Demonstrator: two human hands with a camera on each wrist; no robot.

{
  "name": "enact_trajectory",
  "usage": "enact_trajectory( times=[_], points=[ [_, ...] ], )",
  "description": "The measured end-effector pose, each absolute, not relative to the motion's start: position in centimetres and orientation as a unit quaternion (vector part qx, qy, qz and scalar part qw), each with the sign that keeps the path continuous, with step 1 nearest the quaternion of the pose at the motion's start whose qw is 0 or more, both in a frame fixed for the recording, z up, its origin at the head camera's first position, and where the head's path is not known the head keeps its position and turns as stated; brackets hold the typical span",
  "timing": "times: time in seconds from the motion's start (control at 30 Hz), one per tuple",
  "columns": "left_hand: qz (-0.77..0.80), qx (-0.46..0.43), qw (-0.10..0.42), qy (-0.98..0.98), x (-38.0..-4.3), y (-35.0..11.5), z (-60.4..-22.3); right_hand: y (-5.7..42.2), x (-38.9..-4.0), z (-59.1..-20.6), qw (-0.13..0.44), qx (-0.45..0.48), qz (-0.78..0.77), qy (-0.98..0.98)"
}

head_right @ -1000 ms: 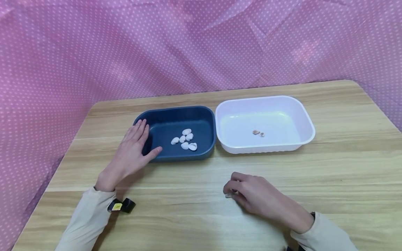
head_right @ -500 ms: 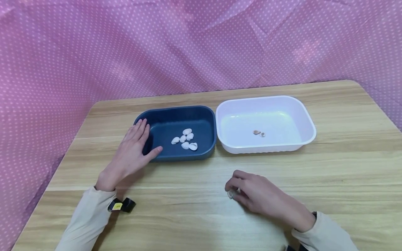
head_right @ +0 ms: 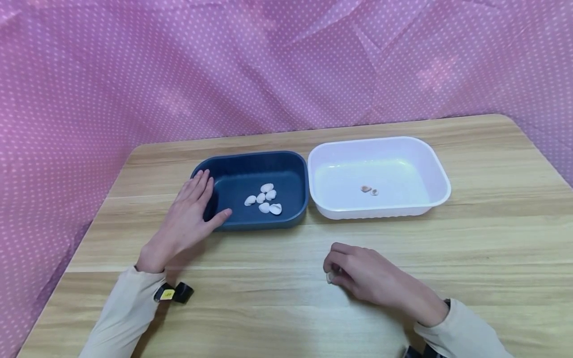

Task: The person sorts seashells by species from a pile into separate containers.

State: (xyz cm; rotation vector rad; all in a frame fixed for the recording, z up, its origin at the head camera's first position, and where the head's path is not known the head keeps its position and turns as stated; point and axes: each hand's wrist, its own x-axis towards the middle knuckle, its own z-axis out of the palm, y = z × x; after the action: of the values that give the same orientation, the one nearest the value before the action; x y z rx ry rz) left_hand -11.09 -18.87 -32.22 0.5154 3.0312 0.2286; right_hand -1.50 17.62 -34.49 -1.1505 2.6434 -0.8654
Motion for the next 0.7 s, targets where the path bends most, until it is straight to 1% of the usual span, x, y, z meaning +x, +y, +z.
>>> enact_trajectory(
  times=[0.37, 0.7],
  points=[
    [0.075, 0.169, 0.028, 0.982, -11.14, -18.84, -32.26, 17.93, -1.56, -34.81, 0.024, -0.394, -0.291, 0.872],
    [0.077, 0.169, 0.028, 0.982, -11.16, -18.92, -32.40, 18.12, -1.73, -34.55, 0.007, -0.392, -0.286, 0.874]
  ],
)
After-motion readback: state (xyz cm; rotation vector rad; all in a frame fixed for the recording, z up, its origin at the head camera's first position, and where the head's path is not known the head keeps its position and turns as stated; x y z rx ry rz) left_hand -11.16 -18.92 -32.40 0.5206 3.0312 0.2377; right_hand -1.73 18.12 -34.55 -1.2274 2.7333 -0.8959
